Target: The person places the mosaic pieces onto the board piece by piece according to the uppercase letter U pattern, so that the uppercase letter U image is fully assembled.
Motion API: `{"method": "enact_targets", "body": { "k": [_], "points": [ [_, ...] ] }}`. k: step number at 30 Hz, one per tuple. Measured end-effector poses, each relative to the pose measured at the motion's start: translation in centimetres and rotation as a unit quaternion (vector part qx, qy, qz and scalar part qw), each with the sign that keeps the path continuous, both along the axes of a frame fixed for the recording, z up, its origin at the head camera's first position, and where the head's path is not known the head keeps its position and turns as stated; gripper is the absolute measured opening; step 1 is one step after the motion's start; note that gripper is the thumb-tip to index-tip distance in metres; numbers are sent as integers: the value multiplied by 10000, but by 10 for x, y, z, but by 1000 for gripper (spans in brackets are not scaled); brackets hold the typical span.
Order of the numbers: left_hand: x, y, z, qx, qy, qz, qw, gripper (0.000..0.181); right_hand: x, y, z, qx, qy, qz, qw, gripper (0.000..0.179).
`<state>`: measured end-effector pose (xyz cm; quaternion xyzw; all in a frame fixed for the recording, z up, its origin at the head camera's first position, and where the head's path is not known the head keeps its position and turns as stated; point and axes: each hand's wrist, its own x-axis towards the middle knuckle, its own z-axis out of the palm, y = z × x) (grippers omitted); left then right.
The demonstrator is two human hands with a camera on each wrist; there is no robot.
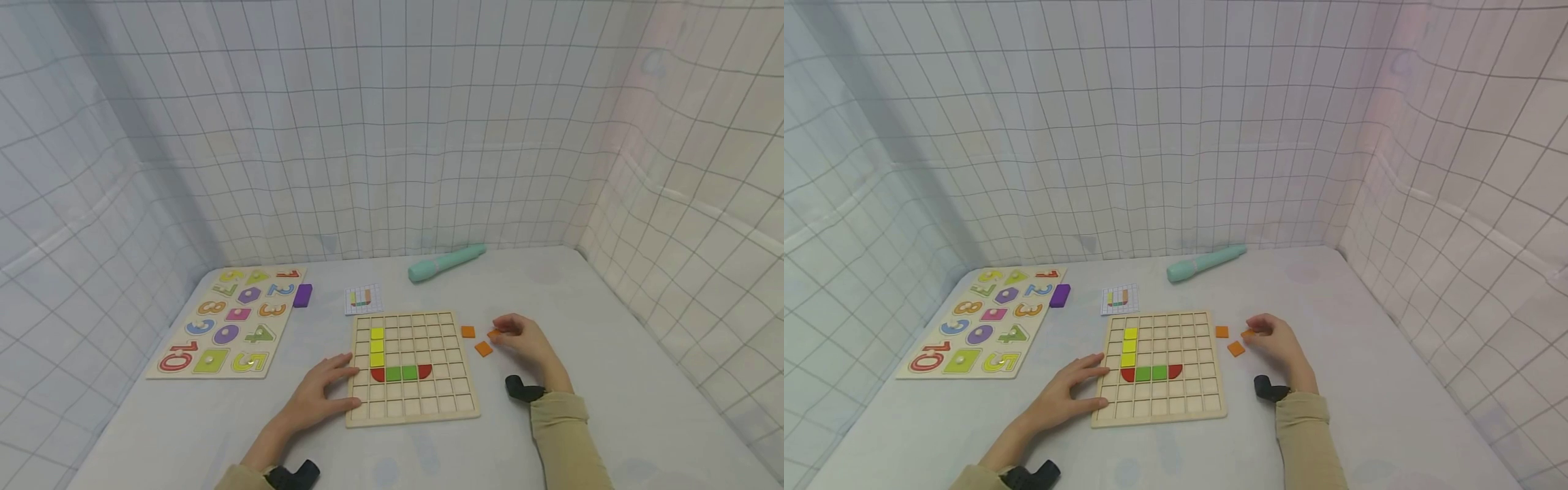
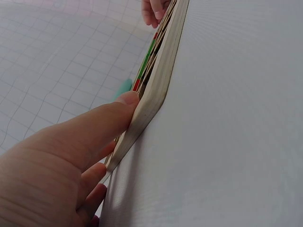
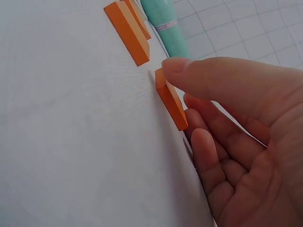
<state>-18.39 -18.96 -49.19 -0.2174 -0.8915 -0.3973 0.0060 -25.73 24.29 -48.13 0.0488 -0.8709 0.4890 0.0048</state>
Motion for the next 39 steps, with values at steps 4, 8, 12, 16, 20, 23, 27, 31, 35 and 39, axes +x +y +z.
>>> {"method": "enact_targets", "body": {
  "k": [4,8,12,16,20,23,27,31,35,39],
  "points": [
    [0,0,0,14,-13,12,10000,58,0,-1,-1,69,-25,-77,9999,37],
    [0,-1,0,13,26,-9,10000,58,1,-2,0,198,-32,-199,9996,39],
    [0,-1,0,14,56,-21,10000,58,1,-3,1,434,-51,-362,9984,41],
    [0,0,0,17,60,-24,10000,58,2,-4,2,633,-137,-499,9966,41],
    [0,0,0,-3,35,1,10000,58,3,-5,3,619,-166,-542,9965,40],
    [1,0,0,-44,27,17,10000,58,3,-5,3,591,-107,-515,9969,39],
    [1,0,0,-85,29,31,10000,58,2,-4,2,611,-11,-486,9969,38],
    [1,0,0,-79,7,54,10000,58,2,-4,0,665,59,-518,9964,37],
    [1,1,0,-78,1,53,10000,58,1,-4,-1,655,111,-585,9961,36],
    [1,0,0,-84,19,47,10000,58,0,-5,-1,631,143,-606,9961,37]
  ]
}}
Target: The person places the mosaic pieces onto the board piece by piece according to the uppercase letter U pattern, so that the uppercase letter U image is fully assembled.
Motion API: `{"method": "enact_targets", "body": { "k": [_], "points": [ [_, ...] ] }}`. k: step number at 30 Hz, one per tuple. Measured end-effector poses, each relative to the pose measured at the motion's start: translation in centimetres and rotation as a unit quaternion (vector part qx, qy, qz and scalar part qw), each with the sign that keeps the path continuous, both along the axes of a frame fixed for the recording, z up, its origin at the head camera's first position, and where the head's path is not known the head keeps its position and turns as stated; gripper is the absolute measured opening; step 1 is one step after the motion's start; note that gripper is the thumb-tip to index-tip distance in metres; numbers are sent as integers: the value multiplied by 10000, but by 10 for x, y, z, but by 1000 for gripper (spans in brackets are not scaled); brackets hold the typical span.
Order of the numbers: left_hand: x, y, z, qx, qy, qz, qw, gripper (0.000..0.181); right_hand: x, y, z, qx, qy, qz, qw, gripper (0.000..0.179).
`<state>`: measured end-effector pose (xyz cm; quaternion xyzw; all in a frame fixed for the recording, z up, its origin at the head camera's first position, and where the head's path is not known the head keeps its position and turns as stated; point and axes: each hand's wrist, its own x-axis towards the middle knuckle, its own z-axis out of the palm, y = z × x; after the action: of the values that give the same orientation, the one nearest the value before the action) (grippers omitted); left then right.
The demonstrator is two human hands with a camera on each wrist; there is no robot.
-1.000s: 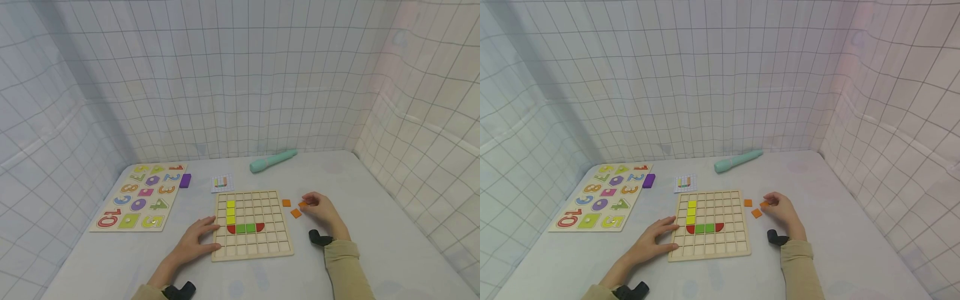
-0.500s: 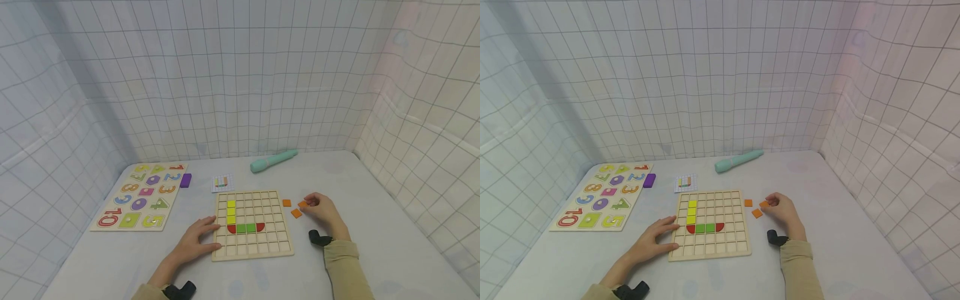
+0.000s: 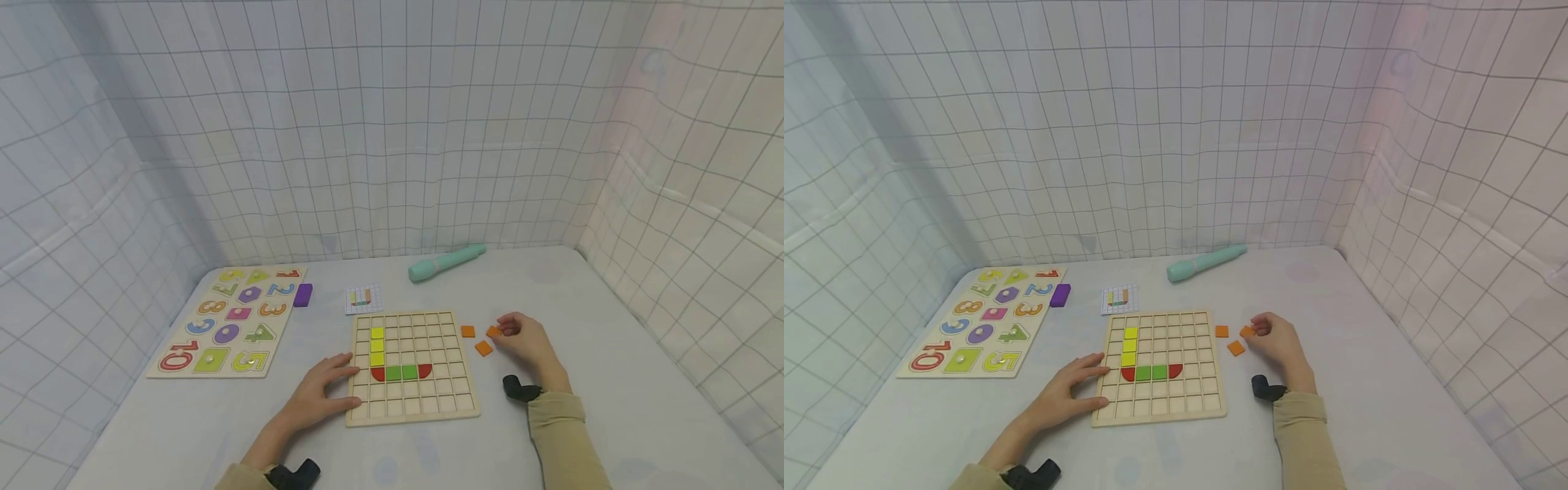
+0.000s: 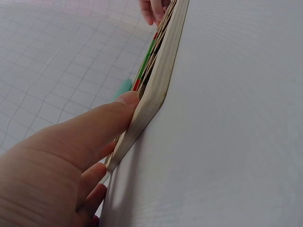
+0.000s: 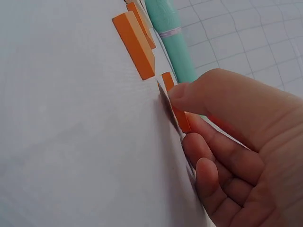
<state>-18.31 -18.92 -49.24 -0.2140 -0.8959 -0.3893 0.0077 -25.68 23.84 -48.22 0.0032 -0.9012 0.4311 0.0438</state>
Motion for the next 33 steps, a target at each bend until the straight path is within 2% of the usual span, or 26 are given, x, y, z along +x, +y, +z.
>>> {"method": "enact_targets", "body": {
  "k": [5,11,16,24,29,33],
  "points": [
    [0,0,-1,-6,-4,16,10000,59,-1,-5,7,-142,341,76,9993,36],
    [-1,-1,-1,17,46,-3,10000,58,-2,-19,18,-732,891,528,9919,36],
    [-1,-1,-2,30,92,-32,9999,58,-2,-35,27,-1024,829,849,9876,34],
    [-1,0,0,39,15,-62,10000,59,1,-67,44,-1120,818,1467,9794,31],
    [-1,-1,1,71,-22,-54,10000,59,3,-83,45,-936,845,1862,9744,29],
    [-1,-1,1,90,-31,-74,9999,60,3,-95,40,-655,708,2075,9735,27]
  ]
}}
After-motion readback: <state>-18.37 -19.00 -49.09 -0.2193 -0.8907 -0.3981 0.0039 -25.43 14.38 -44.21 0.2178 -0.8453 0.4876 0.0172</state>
